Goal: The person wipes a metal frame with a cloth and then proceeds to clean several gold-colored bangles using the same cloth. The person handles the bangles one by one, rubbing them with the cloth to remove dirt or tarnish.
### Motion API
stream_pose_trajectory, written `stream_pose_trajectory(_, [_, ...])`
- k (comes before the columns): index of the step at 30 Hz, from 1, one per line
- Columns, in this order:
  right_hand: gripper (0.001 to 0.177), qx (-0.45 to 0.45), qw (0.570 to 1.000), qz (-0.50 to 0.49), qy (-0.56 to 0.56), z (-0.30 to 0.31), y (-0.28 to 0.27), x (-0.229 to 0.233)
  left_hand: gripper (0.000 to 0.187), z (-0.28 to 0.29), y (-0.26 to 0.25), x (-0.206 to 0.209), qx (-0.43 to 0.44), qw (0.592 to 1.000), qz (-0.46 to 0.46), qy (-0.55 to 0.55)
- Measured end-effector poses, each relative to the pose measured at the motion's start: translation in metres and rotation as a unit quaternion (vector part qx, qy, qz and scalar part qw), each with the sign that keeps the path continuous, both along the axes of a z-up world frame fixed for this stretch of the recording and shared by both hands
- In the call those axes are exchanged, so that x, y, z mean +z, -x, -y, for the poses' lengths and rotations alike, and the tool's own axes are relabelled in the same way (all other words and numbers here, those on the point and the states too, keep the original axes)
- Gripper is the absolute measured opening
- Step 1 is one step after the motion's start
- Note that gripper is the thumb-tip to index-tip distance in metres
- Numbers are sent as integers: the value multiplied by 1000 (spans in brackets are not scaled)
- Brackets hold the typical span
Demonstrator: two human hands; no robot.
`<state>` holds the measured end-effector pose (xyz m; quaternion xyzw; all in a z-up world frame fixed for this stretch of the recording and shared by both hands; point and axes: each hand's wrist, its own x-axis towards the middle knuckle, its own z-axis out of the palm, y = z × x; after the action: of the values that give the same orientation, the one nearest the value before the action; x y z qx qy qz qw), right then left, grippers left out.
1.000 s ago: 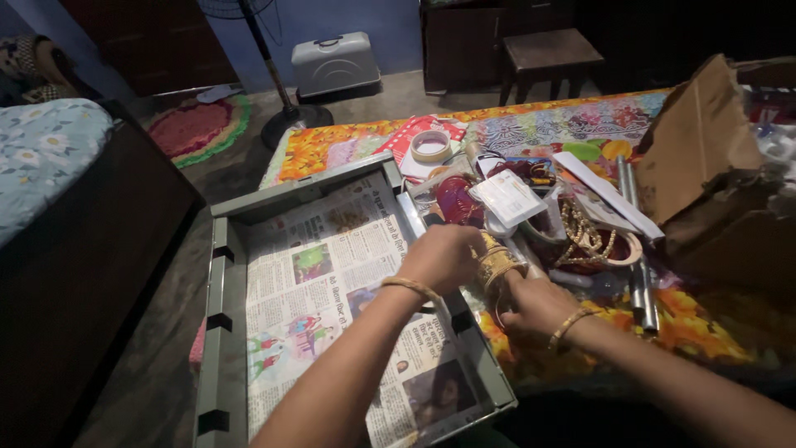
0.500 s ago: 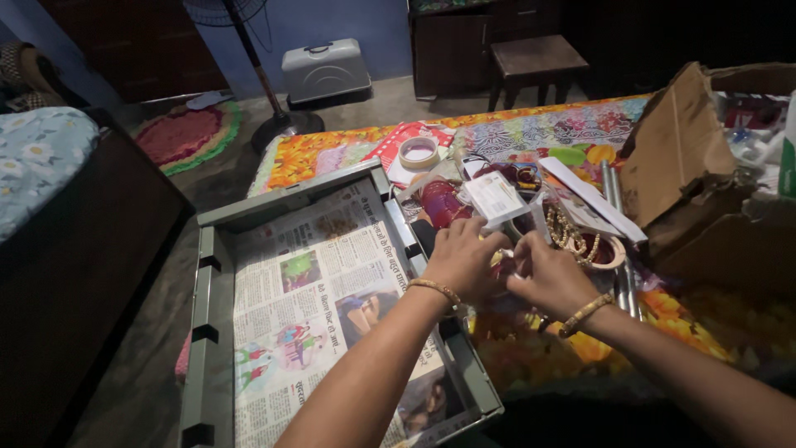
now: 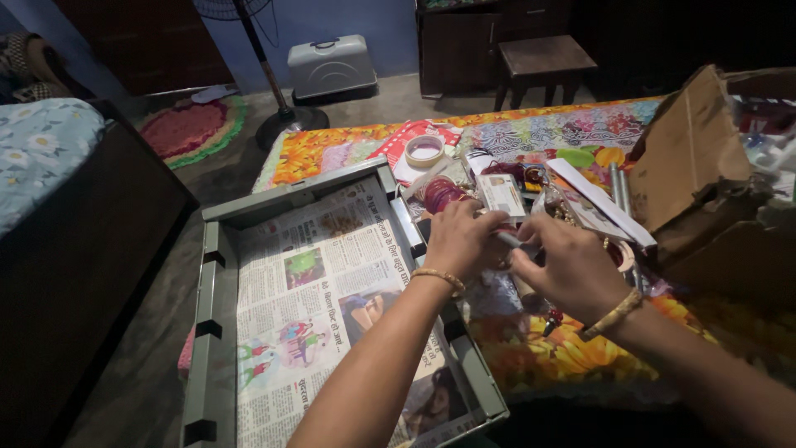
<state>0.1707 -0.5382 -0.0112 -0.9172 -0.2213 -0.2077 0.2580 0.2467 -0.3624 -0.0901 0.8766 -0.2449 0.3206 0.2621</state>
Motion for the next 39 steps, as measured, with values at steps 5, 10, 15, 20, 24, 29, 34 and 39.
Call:
stream_pose_trajectory(5, [22, -35, 999, 13, 32, 2, 6, 23, 46, -1, -4, 5, 42, 997, -58, 13])
stream_pose_trajectory(10, [24, -19, 999, 49, 5, 7, 16, 44, 41, -4, -11, 7, 60, 990, -115, 56])
stream_pose_trajectory(15, [26, 1, 992, 122, 15, 16, 19, 52, 49, -5, -18, 8, 75, 984, -154, 41])
stream_pose_trajectory(20, [24, 7, 990, 144, -2, 29, 26, 65, 52, -3, -20, 8, 92, 978, -181, 46])
stream_pose_trajectory(24, [18, 40, 978, 202, -42, 39, 28, 89, 55, 0, -17, 10, 109, 974, -194, 41])
stream_pose_trajectory(29, [16, 25, 973, 221, -56, 36, 44, 127, 62, 0, -5, 9, 101, 974, -200, 26])
stream_pose_trajectory(34, [28, -68, 983, 164, -54, 32, 60, 140, 67, 1, 5, 8, 108, 976, -191, -3])
stream_pose_trajectory(39, [32, -52, 964, 213, -154, 54, 47, 134, 72, 3, 12, 14, 118, 970, -210, -17])
